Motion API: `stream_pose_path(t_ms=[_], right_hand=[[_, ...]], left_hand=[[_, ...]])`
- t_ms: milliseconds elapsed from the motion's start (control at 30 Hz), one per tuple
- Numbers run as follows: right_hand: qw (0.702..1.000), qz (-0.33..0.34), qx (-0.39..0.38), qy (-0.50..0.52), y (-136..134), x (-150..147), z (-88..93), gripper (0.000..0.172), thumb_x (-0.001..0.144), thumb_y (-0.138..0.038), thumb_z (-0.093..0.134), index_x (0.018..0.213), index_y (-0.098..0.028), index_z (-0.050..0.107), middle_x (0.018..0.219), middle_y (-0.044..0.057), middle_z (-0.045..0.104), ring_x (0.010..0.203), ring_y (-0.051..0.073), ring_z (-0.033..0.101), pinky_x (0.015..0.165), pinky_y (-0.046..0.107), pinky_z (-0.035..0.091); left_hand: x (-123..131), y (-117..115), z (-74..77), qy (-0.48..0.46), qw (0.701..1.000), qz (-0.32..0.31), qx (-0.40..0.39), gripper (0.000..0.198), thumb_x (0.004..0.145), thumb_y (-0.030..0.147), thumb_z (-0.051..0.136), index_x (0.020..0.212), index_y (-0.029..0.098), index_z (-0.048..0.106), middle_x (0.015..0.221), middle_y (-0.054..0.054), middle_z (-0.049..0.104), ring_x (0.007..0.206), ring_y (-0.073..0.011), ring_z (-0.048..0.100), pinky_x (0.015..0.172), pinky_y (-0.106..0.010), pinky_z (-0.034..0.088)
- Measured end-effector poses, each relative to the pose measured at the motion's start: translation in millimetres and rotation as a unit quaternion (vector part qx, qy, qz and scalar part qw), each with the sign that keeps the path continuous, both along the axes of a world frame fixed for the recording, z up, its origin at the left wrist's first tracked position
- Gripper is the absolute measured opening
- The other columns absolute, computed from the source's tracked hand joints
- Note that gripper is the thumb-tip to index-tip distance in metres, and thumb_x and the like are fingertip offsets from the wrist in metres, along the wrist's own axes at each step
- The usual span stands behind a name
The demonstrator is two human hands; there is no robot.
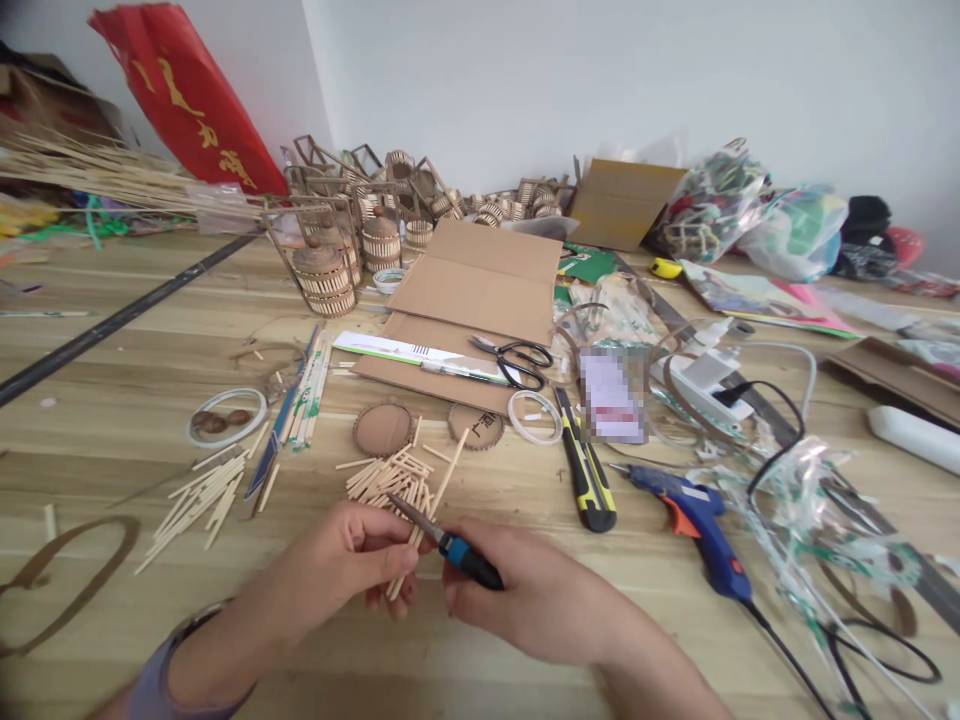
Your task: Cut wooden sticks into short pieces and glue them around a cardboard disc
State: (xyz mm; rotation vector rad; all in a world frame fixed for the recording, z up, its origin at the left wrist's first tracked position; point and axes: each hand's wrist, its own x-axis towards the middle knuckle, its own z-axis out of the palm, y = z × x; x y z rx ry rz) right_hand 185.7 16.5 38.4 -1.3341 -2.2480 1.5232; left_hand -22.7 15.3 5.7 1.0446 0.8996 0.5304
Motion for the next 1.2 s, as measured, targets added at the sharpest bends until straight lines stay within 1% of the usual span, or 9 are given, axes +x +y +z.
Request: stream_pose_path(t_ms=[167, 333, 533, 767, 933, 1033, 1200], right_hand=[[1.0, -0.005, 0.0, 0.001, 0, -2, -1.7, 0.018, 0.078, -0.016, 0.053, 0.092, -0.019, 0.063, 0.084, 0.0, 0.063, 0.074, 0.016, 0.055, 0.067, 0.023, 0.044], [1.0, 0.003, 0.003, -0.004, -1, -2, -3.2, 0.022, 0.077, -0.013, 0.051, 0.096, -0.019, 0.061, 0.082, -0.001, 0.06, 0.074, 0.015, 0.053, 0.065, 0.023, 0.043], [0.999, 0.003, 0.019, -0.034, -2, -4, -3.7, 0.018, 0.074, -0.01, 0.05, 0.087, -0.02, 0.059, 0.079, -0.002, 0.059, 0.073, 0.014, 0.053, 0.064, 0.022, 0.041], [0.999, 0.007, 0.03, -0.019, -4, -6, -3.7, 0.023, 0.072, -0.007, 0.048, 0.088, -0.021, 0.058, 0.078, -0.003, 0.059, 0.07, 0.013, 0.053, 0.062, 0.02, 0.041], [0.999, -0.003, 0.048, -0.007, -5, -8, -5.3, 0.022, 0.072, -0.006, 0.048, 0.085, -0.02, 0.059, 0.078, -0.003, 0.062, 0.069, 0.013, 0.053, 0.062, 0.019, 0.042], [0.998, -0.007, 0.055, -0.007, -5, -9, -5.7, 0.027, 0.071, -0.004, 0.048, 0.088, -0.02, 0.061, 0.08, -0.002, 0.064, 0.07, 0.013, 0.055, 0.063, 0.02, 0.042], [0.998, -0.012, 0.055, 0.019, -6, -13, -4.8, 0.036, 0.072, 0.0, 0.047, 0.093, -0.021, 0.066, 0.085, -0.002, 0.068, 0.075, 0.014, 0.059, 0.069, 0.021, 0.043]], left_hand=[[1, 0, -0.3, 0.015, 1.0, -0.006, 0.002, 0.03, 0.075, 0.045, 0.067, 0.072, 0.015, 0.069, 0.062, -0.001, 0.065, 0.051, -0.0106, 0.058, 0.049, -0.02, 0.036], [1, 1, -0.4, 0.013, 1.0, -0.01, 0.005, 0.031, 0.075, 0.045, 0.066, 0.071, 0.015, 0.069, 0.061, -0.001, 0.064, 0.051, -0.0108, 0.057, 0.048, -0.02, 0.035], [0, 0, -2.3, 0.025, 1.0, -0.015, 0.007, 0.032, 0.075, 0.046, 0.065, 0.069, 0.015, 0.068, 0.061, -0.001, 0.064, 0.052, -0.0115, 0.058, 0.048, -0.02, 0.035], [1, 0, -3.3, 0.027, 0.999, -0.016, 0.005, 0.031, 0.075, 0.045, 0.064, 0.067, 0.015, 0.067, 0.059, 0.0, 0.063, 0.051, -0.0111, 0.057, 0.048, -0.02, 0.034], [1, 1, -2.5, 0.028, 0.999, -0.018, 0.008, 0.031, 0.074, 0.045, 0.064, 0.065, 0.016, 0.066, 0.058, 0.0, 0.062, 0.05, -0.0112, 0.056, 0.047, -0.02, 0.033], [1, 1, -0.9, 0.026, 0.999, -0.017, 0.012, 0.031, 0.075, 0.045, 0.064, 0.064, 0.016, 0.066, 0.058, -0.001, 0.062, 0.05, -0.0112, 0.055, 0.049, -0.021, 0.034], [1, -1, 1.7, 0.021, 1.0, -0.011, 0.015, 0.035, 0.076, 0.046, 0.064, 0.058, 0.016, 0.064, 0.056, -0.001, 0.061, 0.051, -0.0123, 0.053, 0.053, -0.023, 0.041]])
